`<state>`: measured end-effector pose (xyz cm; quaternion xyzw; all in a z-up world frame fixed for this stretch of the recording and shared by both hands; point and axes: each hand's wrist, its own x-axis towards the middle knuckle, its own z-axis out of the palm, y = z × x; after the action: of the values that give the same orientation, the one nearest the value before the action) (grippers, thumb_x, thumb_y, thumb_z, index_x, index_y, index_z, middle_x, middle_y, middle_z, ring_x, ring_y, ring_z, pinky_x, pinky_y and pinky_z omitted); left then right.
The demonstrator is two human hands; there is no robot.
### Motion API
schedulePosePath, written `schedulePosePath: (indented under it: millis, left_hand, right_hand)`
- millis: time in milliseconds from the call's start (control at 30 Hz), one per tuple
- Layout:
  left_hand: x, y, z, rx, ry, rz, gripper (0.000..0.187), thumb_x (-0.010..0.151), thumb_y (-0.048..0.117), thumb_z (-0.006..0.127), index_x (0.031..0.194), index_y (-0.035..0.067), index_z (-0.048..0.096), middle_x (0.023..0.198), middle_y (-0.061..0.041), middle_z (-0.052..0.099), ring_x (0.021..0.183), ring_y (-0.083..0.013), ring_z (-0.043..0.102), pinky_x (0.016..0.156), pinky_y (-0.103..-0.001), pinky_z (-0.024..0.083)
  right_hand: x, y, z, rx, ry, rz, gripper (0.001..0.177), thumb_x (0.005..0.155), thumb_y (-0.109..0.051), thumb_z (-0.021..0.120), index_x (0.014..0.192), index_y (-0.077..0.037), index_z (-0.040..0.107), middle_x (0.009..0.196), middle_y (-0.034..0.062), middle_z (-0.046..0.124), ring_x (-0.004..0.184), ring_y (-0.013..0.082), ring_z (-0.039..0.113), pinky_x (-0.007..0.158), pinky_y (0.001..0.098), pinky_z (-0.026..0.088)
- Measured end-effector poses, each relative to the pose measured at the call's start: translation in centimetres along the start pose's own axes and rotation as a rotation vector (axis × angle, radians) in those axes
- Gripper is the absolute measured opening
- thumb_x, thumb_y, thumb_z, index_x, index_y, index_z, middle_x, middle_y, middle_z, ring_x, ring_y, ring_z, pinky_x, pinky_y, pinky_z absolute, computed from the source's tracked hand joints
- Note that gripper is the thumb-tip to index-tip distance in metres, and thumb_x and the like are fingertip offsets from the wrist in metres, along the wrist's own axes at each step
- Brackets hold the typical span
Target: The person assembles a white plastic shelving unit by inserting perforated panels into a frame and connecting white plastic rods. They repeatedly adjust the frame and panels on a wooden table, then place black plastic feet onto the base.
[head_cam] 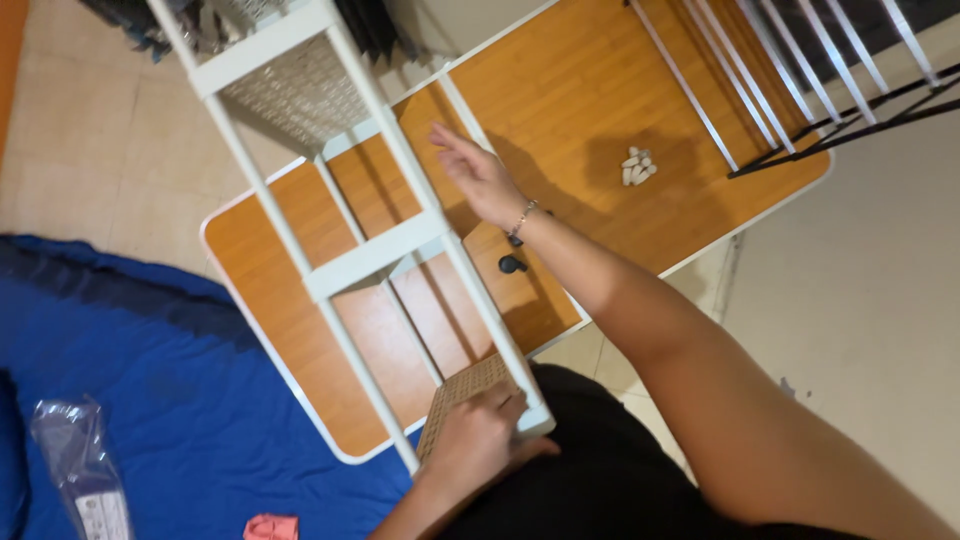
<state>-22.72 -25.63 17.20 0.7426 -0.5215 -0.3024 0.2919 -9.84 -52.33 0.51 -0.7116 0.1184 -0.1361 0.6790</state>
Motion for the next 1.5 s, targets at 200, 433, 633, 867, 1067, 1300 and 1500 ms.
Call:
schedulePosePath:
  millis: [200, 433, 633, 867, 1067, 1300, 1500]
  left_hand:
    - [-0.5, -0.7, -0.9, 0.029, 0.031, -0.11, 0.058, 0.066, 0.05, 0.093, 0.093, 0.001, 0.078, 0.085, -0.016, 0.072, 0.072, -0.0344, 0.073, 0.061, -0.042, 0.059]
    - [-2.8, -4.3, -2.5, 0.088, 0.327, -0.058, 0.051, 0.069, 0.045, 0.089, 0.096, 0.004, 0.075, 0.082, -0.008, 0.074, 0.075, -0.0216, 0.074, 0.067, -0.034, 0.062]
    - [-4.6, -10.8, -10.1, 0.292, 0.827, -0.424, 0.088, 0.064, 0.012, 0.09, 0.14, 0.001, 0.048, 0.127, -0.025, 0.054, 0.109, -0.0337, 0.057, 0.085, -0.042, 0.052]
    - [-5.6, -13.6, -5.1, -0.61, 0.418, -0.614, 0.092, 0.079, 0.006, 0.073, 0.156, 0.012, 0.023, 0.108, -0.01, 0.071, 0.082, -0.0175, 0.072, 0.069, -0.028, 0.063]
    - [-4.5, -13.4, -1.5, -0.877, 0.703, -0.457, 0.029, 0.083, -0.005, 0.056, 0.111, 0.001, 0.053, 0.073, -0.007, 0.065, 0.063, -0.0122, 0.062, 0.054, -0.026, 0.049]
    - [-4.9, -12.1, -6.4, -0.946, 0.747, -0.366, 0.028, 0.077, -0.009, 0.054, 0.104, 0.001, 0.056, 0.068, -0.006, 0.06, 0.055, -0.0113, 0.054, 0.05, -0.025, 0.044]
    - [-4.1, -12.7, -8.7, -0.971, 0.785, -0.229, 0.026, 0.078, -0.009, 0.054, 0.103, -0.002, 0.056, 0.071, -0.005, 0.059, 0.058, -0.0113, 0.054, 0.051, -0.025, 0.043]
  right_hand:
    - [-2.8, 11.6, -15.1, -0.891, 0.53, -0.095, 0.042, 0.091, -0.016, 0.074, 0.129, -0.002, 0.064, 0.129, 0.0204, 0.063, 0.122, 0.0399, 0.058, 0.104, 0.0495, 0.048]
    - [-11.3, 16.4, -22.7, -0.919, 0.616, 0.252, 0.04, 0.088, -0.016, 0.076, 0.124, -0.003, 0.064, 0.12, 0.0235, 0.06, 0.11, 0.0425, 0.057, 0.094, 0.0497, 0.049]
    - [-14.4, 8.9, -14.3, -0.803, 0.289, -0.252, 0.048, 0.091, -0.008, 0.071, 0.135, 0.006, 0.056, 0.139, 0.0293, 0.056, 0.131, 0.0479, 0.052, 0.114, 0.0529, 0.041]
    - [-24.3, -1.3, -3.1, -0.02, -0.469, -0.233, 0.108, 0.089, -0.072, 0.058, 0.161, 0.003, 0.028, 0.163, 0.025, 0.04, 0.15, 0.039, 0.041, 0.124, 0.0475, 0.031]
    - [-25.9, -4.2, 0.9, 0.139, -0.495, -0.099, 0.093, 0.102, -0.066, 0.036, 0.157, 0.008, 0.028, 0.142, 0.0215, 0.062, 0.125, 0.0298, 0.063, 0.114, 0.0437, 0.046]
    - [-24.5, -11.4, 0.7, 0.28, -0.376, -0.072, 0.074, 0.1, -0.039, 0.044, 0.152, 0.012, 0.04, 0.119, 0.0176, 0.072, 0.102, 0.0212, 0.067, 0.096, 0.0361, 0.057]
    - [-22.1, -16.9, 2.6, 0.38, -0.226, 0.116, 0.08, 0.089, -0.014, 0.052, 0.16, 0.003, 0.02, 0.104, 0.0182, 0.071, 0.093, 0.0194, 0.067, 0.088, 0.034, 0.053]
